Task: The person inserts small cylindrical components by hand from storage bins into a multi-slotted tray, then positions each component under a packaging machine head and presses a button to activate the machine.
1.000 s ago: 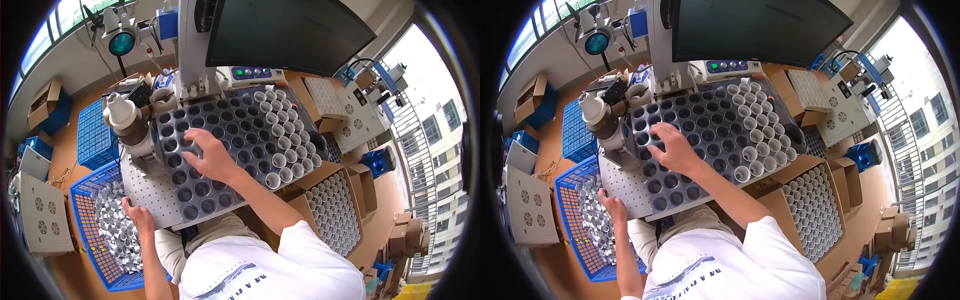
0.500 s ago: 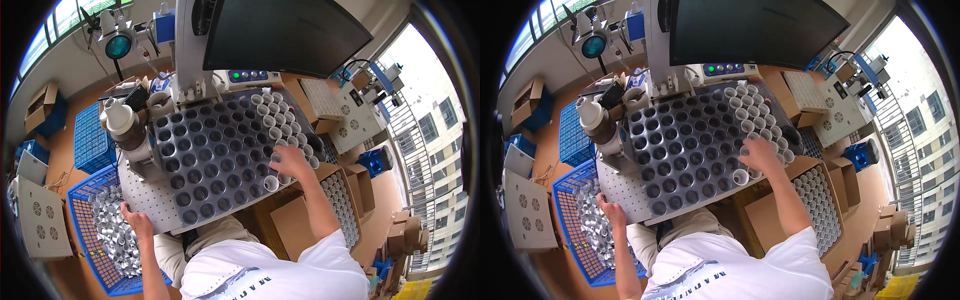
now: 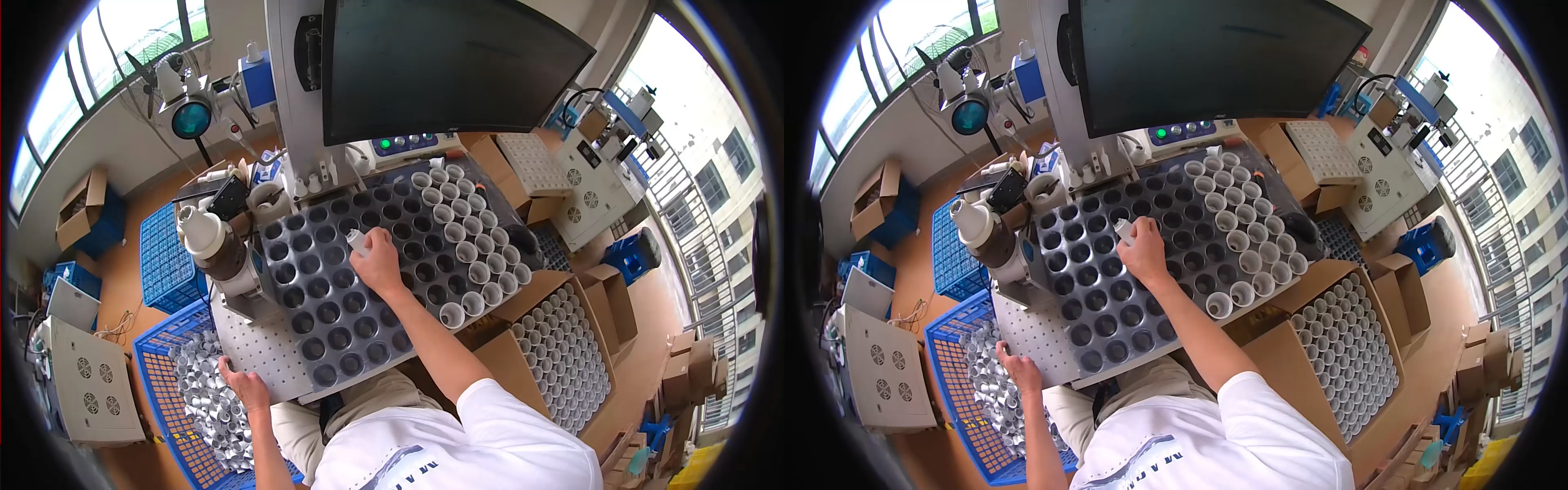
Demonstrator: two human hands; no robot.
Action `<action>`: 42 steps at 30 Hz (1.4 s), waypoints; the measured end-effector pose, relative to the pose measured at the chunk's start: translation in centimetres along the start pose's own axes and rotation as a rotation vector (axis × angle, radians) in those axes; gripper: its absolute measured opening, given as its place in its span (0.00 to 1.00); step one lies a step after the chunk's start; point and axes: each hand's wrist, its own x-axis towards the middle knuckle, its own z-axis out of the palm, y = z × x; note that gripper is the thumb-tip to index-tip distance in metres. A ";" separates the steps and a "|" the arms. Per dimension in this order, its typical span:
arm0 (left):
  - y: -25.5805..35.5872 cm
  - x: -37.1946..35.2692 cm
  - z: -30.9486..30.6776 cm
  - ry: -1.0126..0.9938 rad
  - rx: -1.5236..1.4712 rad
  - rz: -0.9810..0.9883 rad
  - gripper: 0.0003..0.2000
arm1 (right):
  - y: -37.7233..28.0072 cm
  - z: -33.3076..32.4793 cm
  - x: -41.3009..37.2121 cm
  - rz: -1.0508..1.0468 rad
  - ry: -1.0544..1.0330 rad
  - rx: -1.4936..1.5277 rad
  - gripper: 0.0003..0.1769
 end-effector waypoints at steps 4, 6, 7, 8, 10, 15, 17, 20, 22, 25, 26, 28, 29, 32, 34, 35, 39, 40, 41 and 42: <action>-0.6 0.0 0.1 -0.027 -0.015 -0.002 0.15 | -0.1 -0.1 -0.5 -0.028 0.018 0.010 0.17; -0.6 0.0 0.1 -0.012 -0.023 0.001 0.16 | -0.1 0.1 -0.6 -0.058 0.031 0.012 0.17; -0.6 0.0 0.1 0.002 -0.025 0.007 0.16 | -0.1 0.1 -0.6 -0.076 0.035 0.014 0.17; -0.6 -0.1 0.3 0.018 -0.025 0.010 0.16 | 0.3 0.4 -0.6 -0.082 0.039 0.006 0.18; 0.0 -0.2 0.3 0.024 -0.045 0.036 0.17 | 0.4 0.2 -0.7 -0.101 0.070 -0.007 0.18; -0.7 -0.5 0.5 0.012 0.027 -0.010 0.25 | -0.4 0.5 -0.7 -0.092 0.050 0.002 0.18; -0.4 -0.5 0.1 0.008 0.012 -0.031 0.26 | -0.4 0.4 -0.6 -0.085 0.032 0.005 0.17; 0.5 -0.2 -0.4 -0.027 0.004 -0.043 0.26 | -0.7 0.2 -0.6 -0.100 0.029 -0.012 0.16; 0.7 -0.2 -0.6 -0.034 0.008 -0.040 0.26 | -0.7 0.2 -0.6 -0.097 0.030 -0.003 0.16; 0.3 -0.3 -0.3 -0.021 0.011 -0.026 0.26 | -0.6 0.2 -0.6 -0.099 0.031 0.004 0.16; 0.2 -0.3 -0.3 -0.019 0.014 -0.025 0.26 | -0.6 0.2 -0.6 -0.102 0.031 0.005 0.16; 0.0 -0.3 -0.1 -0.010 0.009 -0.015 0.24 | -0.7 0.2 -0.6 -0.102 0.032 0.002 0.16; 0.1 -0.3 -0.2 -0.002 0.002 -0.006 0.23 | -0.7 0.2 -0.6 -0.102 0.032 0.001 0.16; 0.2 -0.3 -0.3 -0.001 0.001 0.014 0.21 | -0.7 0.2 -0.6 -0.100 0.028 0.009 0.17; 0.3 -0.3 -0.5 -0.007 0.011 0.027 0.19 | -0.6 0.2 -0.6 -0.096 0.027 0.007 0.17; 0.3 -0.3 -0.5 -0.009 0.019 0.035 0.19 | -0.6 0.2 -0.6 -0.096 0.026 0.007 0.17; 0.5 -0.2 -0.6 -0.003 -0.012 0.007 0.18 | -0.6 0.2 -0.6 -0.101 0.031 0.015 0.17; 0.5 -0.2 -0.5 0.002 -0.012 0.014 0.18 | -0.5 0.2 -0.6 -0.102 0.030 0.011 0.17; 0.3 -0.2 -0.5 0.007 -0.012 0.021 0.18 | -0.5 0.2 -0.6 -0.103 0.030 0.007 0.17; 0.2 -0.2 -0.4 0.012 -0.012 0.027 0.18 | -0.5 0.2 -0.6 -0.107 0.032 0.009 0.17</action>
